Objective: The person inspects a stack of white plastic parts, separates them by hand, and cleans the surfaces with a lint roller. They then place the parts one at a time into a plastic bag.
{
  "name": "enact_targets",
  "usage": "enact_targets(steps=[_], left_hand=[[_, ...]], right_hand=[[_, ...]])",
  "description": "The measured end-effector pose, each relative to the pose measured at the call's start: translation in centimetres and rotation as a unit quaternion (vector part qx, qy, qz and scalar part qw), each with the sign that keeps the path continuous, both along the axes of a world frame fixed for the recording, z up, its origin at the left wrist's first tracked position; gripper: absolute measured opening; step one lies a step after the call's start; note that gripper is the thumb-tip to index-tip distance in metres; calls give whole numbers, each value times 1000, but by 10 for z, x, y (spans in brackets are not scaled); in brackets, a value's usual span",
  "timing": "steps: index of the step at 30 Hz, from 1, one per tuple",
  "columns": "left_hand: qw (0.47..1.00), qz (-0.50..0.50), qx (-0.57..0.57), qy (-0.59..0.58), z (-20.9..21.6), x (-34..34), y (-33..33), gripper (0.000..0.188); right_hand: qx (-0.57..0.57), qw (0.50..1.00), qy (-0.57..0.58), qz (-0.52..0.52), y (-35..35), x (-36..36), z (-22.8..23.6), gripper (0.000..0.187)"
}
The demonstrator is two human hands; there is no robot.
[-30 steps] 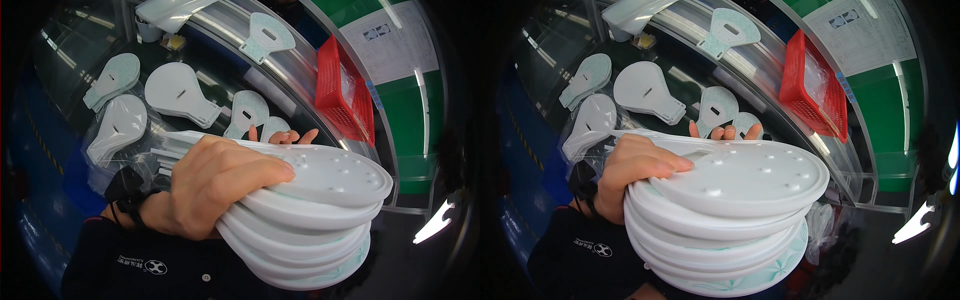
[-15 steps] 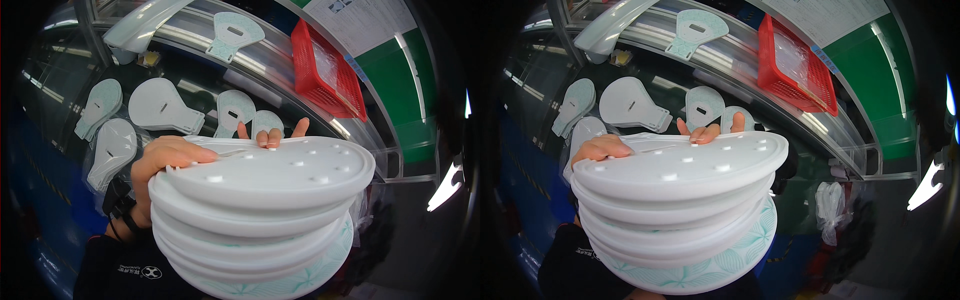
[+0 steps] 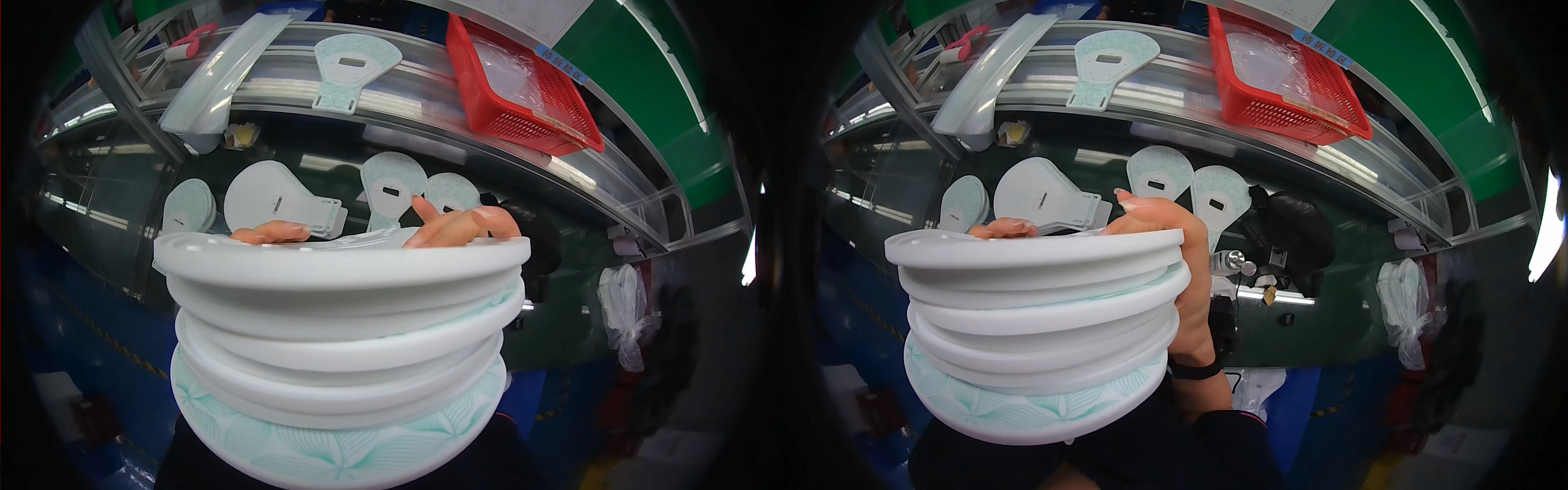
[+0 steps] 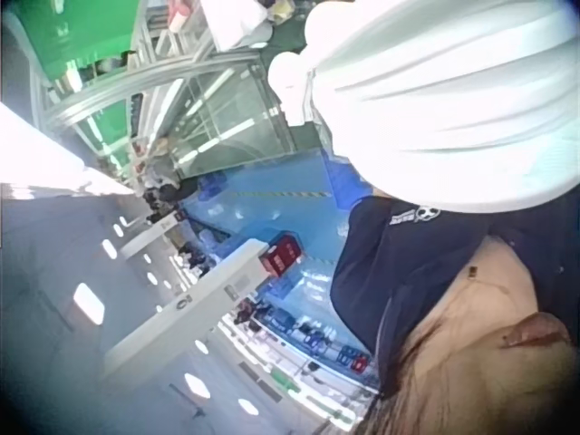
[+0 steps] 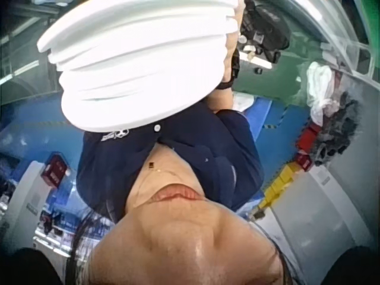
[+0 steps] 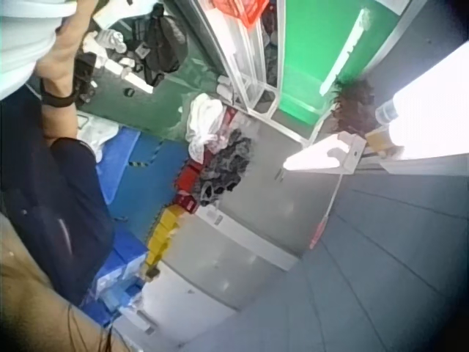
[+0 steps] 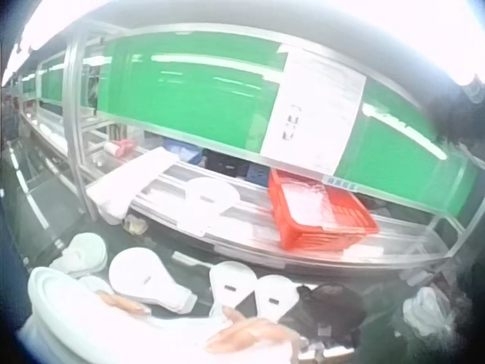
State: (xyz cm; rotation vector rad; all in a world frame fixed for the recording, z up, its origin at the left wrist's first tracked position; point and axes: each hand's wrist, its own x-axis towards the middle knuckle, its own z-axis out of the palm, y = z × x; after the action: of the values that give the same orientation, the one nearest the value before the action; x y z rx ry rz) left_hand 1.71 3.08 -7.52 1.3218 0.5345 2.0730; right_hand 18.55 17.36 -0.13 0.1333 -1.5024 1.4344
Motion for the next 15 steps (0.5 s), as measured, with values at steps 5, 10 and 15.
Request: enact_targets(steps=[5,10,15], left_hand=[[979,-94,-180,-35,-21,-15,-3,42],[947,-161,-276,-43,-37,-25,0,44],[932,-194,-305,-21,-38,-27,5,46]], right_hand=[[107,994,-33,-13,1,11,14,61],[132,986,-83,-55,-15,21,33,56],[124,982,-100,-97,-28,25,46,51]])
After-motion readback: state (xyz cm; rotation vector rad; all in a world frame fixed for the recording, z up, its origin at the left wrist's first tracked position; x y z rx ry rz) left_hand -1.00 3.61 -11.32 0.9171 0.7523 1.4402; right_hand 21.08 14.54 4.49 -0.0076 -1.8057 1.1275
